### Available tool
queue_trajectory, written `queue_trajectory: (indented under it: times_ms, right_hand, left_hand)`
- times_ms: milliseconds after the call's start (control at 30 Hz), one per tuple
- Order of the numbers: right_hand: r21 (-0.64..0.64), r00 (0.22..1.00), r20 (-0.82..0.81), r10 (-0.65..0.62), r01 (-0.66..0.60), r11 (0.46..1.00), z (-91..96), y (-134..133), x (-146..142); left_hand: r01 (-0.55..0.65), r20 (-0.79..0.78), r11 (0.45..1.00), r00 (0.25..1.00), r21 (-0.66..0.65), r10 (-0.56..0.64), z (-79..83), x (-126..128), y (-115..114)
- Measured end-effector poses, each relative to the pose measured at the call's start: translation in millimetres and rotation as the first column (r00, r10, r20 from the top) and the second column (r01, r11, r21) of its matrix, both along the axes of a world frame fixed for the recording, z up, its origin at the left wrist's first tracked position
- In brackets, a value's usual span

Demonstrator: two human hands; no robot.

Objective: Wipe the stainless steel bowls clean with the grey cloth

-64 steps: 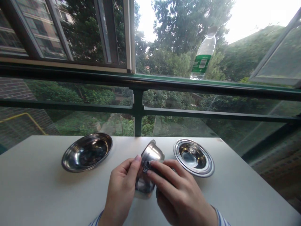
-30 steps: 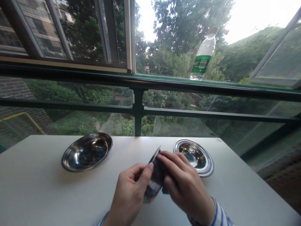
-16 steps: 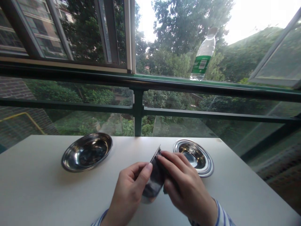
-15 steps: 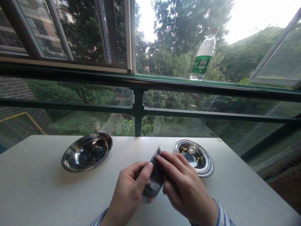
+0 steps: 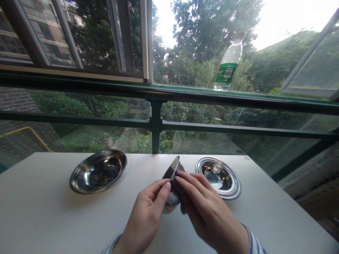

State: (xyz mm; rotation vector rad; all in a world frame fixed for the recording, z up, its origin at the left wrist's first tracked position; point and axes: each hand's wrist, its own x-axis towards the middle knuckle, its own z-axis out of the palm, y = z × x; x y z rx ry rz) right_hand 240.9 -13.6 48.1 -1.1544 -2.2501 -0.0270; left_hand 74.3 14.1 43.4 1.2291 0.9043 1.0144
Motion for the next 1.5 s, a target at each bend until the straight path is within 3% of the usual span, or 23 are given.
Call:
queue_trajectory:
  times_ms: [133,267,500,667,867,1033,1200,1367,1500]
  right_hand:
    - [0.032,1.0,0.002,0.029,-0.029,0.999,-2.6,1,-5]
    - [0.078,0.999,0.018,-0.035,0.034,0.996,-4.7,4,-6]
    - [0.145,0.995,0.092,-0.032,0.018,0.989,-3.5,0,-12]
    - [0.129,0.991,0.037,-0.131,0.125,0.984,-4.4,1,-9]
    - [0.174,0.995,0.084,-0.05,0.034,0.984,-3.3,-1,-12]
    - [0.137,0.99,-0.005,-0.141,0.141,0.981,-5.6,3,-8]
    - [0.165,0.996,0.073,-0.058,0.045,0.985,-4.5,0,-11]
    - [0.148,0.992,-0.009,-0.128,0.128,0.981,-5.5,3,-9]
    - [0.158,0.996,0.051,-0.077,0.068,0.985,-5.1,1,-10]
  left_hand:
    - [-0.052,0.052,0.996,0.997,-0.077,0.056,-1.2,1,0]
    - [-0.042,0.091,0.991,0.994,-0.124,0.054,-1.6,3,-1]
    - [-0.116,0.018,0.992,0.993,-0.052,0.117,1.2,2,-1]
    - [-0.097,-0.017,0.994,0.995,-0.044,0.096,-0.8,3,-3]
    - [-0.116,-0.033,0.993,0.993,-0.003,0.116,0.9,2,-2]
    - [-0.082,-0.028,0.996,0.996,-0.04,0.081,-0.9,4,-2]
    - [-0.105,-0.01,0.994,0.994,-0.023,0.104,0.7,2,-4]
    - [-0.104,-0.04,0.994,0.994,-0.045,0.102,1.4,3,-3]
    - [-0.112,-0.026,0.993,0.993,-0.045,0.111,1.4,3,-3]
